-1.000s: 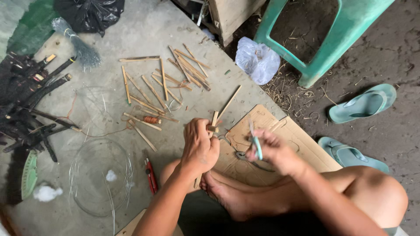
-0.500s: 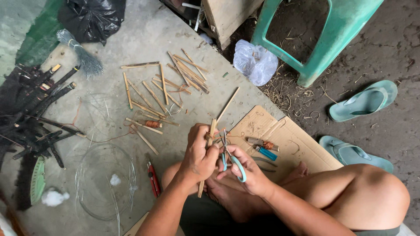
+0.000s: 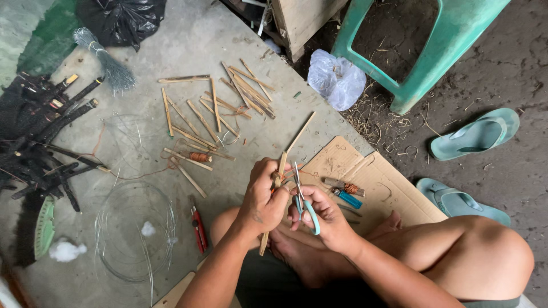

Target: The person assembles a small wooden structure by tying thin sticks together with copper wire. They use pliers to twist the wire and a lighter to heat the wire ends, securing the joints. The person works on the floor, handling multiple sticks and tools to build the frame.

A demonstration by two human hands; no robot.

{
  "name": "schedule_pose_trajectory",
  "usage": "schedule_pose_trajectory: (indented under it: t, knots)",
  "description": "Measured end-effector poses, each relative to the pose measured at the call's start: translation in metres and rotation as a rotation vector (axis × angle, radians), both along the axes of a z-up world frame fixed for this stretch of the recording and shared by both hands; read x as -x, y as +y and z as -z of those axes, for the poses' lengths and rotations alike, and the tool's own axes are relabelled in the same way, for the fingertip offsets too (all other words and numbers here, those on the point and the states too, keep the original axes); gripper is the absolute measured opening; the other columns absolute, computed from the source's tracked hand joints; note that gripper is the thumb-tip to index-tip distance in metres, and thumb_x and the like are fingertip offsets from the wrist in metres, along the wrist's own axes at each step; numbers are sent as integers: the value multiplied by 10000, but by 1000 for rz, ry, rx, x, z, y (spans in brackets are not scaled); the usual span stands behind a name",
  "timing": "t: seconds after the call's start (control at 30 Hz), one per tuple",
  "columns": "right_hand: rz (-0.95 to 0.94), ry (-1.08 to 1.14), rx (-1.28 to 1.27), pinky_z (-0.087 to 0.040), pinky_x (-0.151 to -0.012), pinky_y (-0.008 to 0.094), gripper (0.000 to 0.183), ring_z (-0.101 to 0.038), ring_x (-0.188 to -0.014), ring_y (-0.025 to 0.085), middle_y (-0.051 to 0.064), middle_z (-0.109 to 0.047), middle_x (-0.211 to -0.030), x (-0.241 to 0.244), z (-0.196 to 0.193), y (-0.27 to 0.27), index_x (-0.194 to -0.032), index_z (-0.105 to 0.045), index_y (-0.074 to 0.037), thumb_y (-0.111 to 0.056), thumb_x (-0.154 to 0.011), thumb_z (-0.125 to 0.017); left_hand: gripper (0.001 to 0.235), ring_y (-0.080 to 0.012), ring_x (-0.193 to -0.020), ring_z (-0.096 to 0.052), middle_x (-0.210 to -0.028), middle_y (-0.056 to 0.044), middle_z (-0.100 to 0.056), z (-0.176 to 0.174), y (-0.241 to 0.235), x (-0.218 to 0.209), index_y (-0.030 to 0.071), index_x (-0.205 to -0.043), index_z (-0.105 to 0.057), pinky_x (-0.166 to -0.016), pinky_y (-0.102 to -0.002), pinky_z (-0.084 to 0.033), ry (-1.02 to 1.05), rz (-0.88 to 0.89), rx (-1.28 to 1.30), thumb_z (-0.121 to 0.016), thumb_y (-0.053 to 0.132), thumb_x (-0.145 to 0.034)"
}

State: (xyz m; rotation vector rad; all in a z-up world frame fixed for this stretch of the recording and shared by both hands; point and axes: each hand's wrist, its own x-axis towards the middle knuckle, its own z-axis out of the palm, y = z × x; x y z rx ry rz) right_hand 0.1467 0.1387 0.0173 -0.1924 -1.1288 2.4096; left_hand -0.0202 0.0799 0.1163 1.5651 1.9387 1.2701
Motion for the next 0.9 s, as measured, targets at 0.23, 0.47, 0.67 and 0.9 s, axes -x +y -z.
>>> schedule_pose_trajectory:
  t: [0.23,0.47,0.67,0.9]
  knots:
    - [-25,-6,-37,-552,-804,338,504,-647,-852,163,68,-645,-952,-3,-7,5,-1379,-520,-53,-326,-998,-705,342,-335,-1025,-575,-1050,-141,-611,-8,-1,7,21,-1138,-615,-961,-437,-459,56,22,11,-539,-12,-806]
    - [-22,-7,-36,-553,-793,343,506,-640,-849,165,70,-641,-936,-2,-10,4,-1365,-522,-51,-327,-988,-719,356,-338,-1032,-572,-1053,-128,-614,-12,0,7,45,-1144,-637,-965,-436,-456,85,21,-22,-538,-11,-806]
    - [-20,3,-36,-540,-786,336,502,-639,-841,167,75,-643,-931,-4,-10,5,-1361,-530,-48,-331,-992,-719,349,-335,-1032,-572,-1047,-124,-611,-13,1,8,45,-1133,-625,-965,-437,-454,84,18,-9,-540,-13,-799]
    - [-7,14,-53,-550,-786,342,491,-642,-840,171,74,-637,-931,-2,-9,5,-1363,-531,-45,-329,-1003,-705,329,-334,-1032,-568,-1042,-124,-603,-14,0,7,41,-1116,-621,-976,-440,-447,100,9,1,-537,-15,-804]
